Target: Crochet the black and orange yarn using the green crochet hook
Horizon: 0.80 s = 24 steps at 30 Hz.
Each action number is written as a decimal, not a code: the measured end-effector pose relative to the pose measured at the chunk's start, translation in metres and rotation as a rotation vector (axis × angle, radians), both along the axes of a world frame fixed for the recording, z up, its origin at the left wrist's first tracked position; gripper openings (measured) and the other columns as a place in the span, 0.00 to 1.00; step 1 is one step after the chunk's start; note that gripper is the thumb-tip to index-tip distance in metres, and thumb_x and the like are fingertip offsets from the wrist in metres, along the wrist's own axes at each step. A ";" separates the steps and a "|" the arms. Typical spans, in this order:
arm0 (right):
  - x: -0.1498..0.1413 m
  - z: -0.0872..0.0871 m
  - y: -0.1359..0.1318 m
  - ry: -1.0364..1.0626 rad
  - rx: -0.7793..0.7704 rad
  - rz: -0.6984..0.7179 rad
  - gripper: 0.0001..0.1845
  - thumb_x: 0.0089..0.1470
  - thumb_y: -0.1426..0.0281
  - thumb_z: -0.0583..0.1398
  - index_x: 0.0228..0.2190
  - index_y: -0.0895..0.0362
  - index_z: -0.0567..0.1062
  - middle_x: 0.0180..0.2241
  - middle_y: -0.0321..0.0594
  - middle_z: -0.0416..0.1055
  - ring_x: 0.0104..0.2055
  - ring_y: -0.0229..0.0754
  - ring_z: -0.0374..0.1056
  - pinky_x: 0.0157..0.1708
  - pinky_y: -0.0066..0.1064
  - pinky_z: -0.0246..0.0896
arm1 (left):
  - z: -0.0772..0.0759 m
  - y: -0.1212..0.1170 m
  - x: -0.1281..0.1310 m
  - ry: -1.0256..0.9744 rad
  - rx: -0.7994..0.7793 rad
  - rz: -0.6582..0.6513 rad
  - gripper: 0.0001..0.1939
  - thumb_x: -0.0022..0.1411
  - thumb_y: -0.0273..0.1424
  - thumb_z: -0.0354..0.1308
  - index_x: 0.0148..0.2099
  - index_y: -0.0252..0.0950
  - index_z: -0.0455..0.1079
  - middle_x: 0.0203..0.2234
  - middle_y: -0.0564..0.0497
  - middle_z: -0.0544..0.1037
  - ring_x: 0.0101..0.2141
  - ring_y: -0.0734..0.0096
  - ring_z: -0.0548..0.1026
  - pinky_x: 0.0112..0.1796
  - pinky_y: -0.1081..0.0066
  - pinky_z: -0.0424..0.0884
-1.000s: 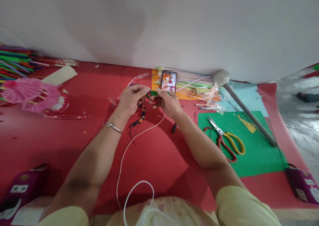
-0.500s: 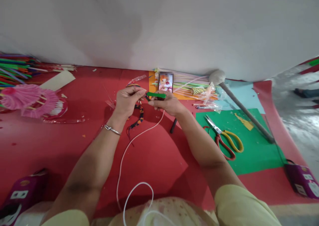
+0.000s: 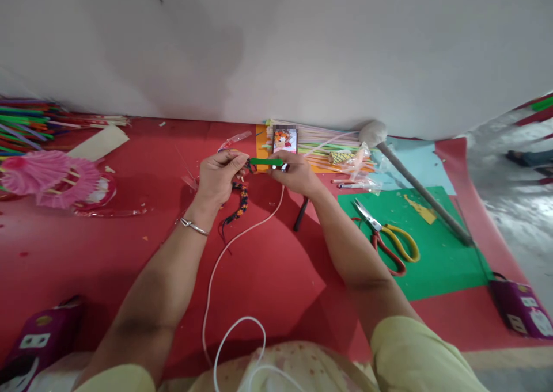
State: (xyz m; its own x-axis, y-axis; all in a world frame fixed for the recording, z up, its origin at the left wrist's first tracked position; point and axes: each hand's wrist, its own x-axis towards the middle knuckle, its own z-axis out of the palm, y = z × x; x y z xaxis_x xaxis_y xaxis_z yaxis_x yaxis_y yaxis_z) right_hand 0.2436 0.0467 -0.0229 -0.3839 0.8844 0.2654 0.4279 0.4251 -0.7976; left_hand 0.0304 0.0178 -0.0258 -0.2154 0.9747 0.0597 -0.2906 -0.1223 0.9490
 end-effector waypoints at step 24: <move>-0.011 0.009 -0.015 0.589 -0.660 0.247 0.27 0.50 0.51 0.73 0.41 0.50 0.69 0.32 0.30 0.73 0.25 0.34 0.71 0.19 0.22 0.56 | -0.009 -0.001 -0.004 0.220 0.038 -0.081 0.12 0.52 0.42 0.76 0.34 0.40 0.85 0.25 0.52 0.81 0.24 0.75 0.72 0.27 0.72 0.69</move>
